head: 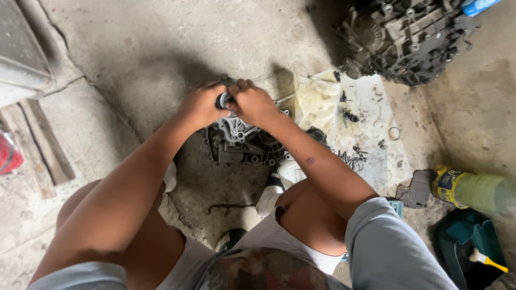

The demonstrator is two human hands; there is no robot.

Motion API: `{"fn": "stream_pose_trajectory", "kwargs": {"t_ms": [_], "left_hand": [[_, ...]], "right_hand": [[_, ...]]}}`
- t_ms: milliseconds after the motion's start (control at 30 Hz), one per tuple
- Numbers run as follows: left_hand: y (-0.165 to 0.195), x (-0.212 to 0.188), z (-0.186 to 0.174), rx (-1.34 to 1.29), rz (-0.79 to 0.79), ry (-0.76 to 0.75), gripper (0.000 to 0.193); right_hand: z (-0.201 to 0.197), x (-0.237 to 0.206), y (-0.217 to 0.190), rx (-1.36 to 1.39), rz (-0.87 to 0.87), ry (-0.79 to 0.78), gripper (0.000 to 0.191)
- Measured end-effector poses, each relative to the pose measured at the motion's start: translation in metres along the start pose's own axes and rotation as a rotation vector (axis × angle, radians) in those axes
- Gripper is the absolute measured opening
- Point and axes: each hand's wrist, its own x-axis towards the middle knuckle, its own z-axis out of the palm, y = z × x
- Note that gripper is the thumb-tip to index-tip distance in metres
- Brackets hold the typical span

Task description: The person sits on the floor and assembles a small engine by hand, inserting a bearing into the crankcase, tapping it with a hammer, and fitting a metal ring. They repeatedly adjust and reseat the components to ensure proper alignment.

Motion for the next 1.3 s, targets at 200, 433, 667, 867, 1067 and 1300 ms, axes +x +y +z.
{"fn": "stream_pose_trajectory", "kwargs": {"t_ms": [200, 433, 667, 867, 1067, 1300], "left_hand": [[0.002, -0.004, -0.004, -0.019, -0.026, -0.028, 0.058], [0.001, -0.006, -0.005, -0.05, 0.042, 0.035, 0.058], [0.001, -0.008, -0.008, -0.046, 0.03, 0.015, 0.053], [0.0, -0.01, -0.008, -0.059, 0.082, 0.067, 0.054], [0.002, -0.01, -0.01, -0.047, 0.054, 0.026, 0.052], [0.002, -0.011, -0.011, -0.057, 0.056, 0.008, 0.052]], "right_hand": [[0.0, -0.002, 0.003, 0.024, -0.14, 0.056, 0.042], [-0.002, -0.005, 0.007, 0.049, -0.168, 0.038, 0.033], [0.002, 0.002, 0.0, -0.076, -0.055, -0.002, 0.036], [0.002, 0.004, -0.003, -0.151, -0.008, -0.024, 0.044], [-0.001, 0.003, -0.011, -0.138, 0.047, -0.053, 0.05], [-0.014, -0.009, -0.008, -0.091, -0.047, -0.032, 0.039]]}}
